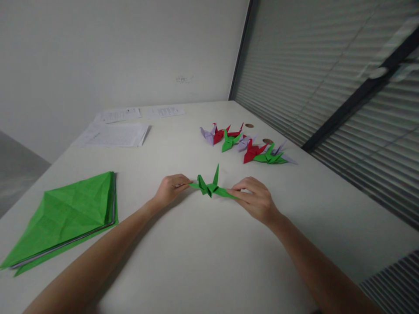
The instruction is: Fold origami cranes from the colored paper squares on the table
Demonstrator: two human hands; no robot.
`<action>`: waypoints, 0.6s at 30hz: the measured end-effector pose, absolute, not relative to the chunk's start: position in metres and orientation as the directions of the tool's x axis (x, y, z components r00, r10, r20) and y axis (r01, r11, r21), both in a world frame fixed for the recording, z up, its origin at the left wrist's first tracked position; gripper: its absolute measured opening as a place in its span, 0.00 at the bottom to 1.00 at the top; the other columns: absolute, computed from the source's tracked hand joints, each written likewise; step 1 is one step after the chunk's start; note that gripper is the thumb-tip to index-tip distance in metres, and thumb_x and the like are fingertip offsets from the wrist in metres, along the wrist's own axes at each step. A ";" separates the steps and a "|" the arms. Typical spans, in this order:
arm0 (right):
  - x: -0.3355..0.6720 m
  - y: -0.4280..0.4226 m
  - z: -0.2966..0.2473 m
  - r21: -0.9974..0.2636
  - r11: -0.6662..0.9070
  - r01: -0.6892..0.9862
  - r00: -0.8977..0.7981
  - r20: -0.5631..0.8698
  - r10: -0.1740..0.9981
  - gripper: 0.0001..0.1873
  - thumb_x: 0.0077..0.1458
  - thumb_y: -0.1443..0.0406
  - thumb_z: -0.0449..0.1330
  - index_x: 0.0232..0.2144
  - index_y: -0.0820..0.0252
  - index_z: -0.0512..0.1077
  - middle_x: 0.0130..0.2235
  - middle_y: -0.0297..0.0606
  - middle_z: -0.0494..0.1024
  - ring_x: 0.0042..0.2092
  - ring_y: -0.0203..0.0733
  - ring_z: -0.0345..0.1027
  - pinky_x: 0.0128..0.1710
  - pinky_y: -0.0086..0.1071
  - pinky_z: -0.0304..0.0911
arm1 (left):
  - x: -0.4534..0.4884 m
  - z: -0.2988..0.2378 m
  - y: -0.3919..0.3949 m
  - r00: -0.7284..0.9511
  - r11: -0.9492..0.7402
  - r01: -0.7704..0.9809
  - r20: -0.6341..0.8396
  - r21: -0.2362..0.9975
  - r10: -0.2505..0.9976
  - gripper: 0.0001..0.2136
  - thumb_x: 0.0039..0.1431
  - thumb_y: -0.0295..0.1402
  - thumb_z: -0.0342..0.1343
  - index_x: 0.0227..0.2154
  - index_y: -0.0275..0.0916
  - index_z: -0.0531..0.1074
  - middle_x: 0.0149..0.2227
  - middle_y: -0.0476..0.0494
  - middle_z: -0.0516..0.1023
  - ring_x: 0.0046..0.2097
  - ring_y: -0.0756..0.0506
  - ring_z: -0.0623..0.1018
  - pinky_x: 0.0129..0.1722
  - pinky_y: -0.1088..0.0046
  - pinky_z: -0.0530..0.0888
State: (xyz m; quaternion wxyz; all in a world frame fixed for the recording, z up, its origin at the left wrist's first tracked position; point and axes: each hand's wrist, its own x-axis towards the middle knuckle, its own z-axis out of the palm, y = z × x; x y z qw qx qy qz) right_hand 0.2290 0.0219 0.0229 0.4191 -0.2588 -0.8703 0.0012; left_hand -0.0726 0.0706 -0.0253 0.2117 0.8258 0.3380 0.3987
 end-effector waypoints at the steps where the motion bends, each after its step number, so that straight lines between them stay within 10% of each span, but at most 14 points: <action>1: 0.229 0.022 0.022 -0.220 0.865 0.452 -0.511 0.730 0.453 0.12 0.58 0.70 0.61 0.42 0.50 0.78 0.32 0.37 0.77 0.33 0.39 0.68 0.34 0.37 0.63 | -0.073 -0.025 0.070 0.454 -0.681 0.388 0.514 0.621 0.728 0.15 0.65 0.40 0.53 0.34 0.36 0.80 0.33 0.40 0.81 0.34 0.48 0.79 0.34 0.74 0.74; 18: 0.232 0.091 0.033 -0.412 0.636 0.652 -0.200 0.716 0.669 0.10 0.57 0.65 0.59 0.38 0.55 0.80 0.37 0.39 0.81 0.37 0.43 0.75 0.34 0.35 0.72 | -0.073 -0.035 0.075 0.327 -0.512 0.488 0.396 0.707 0.858 0.12 0.63 0.37 0.53 0.36 0.35 0.78 0.33 0.41 0.78 0.31 0.50 0.74 0.30 0.77 0.70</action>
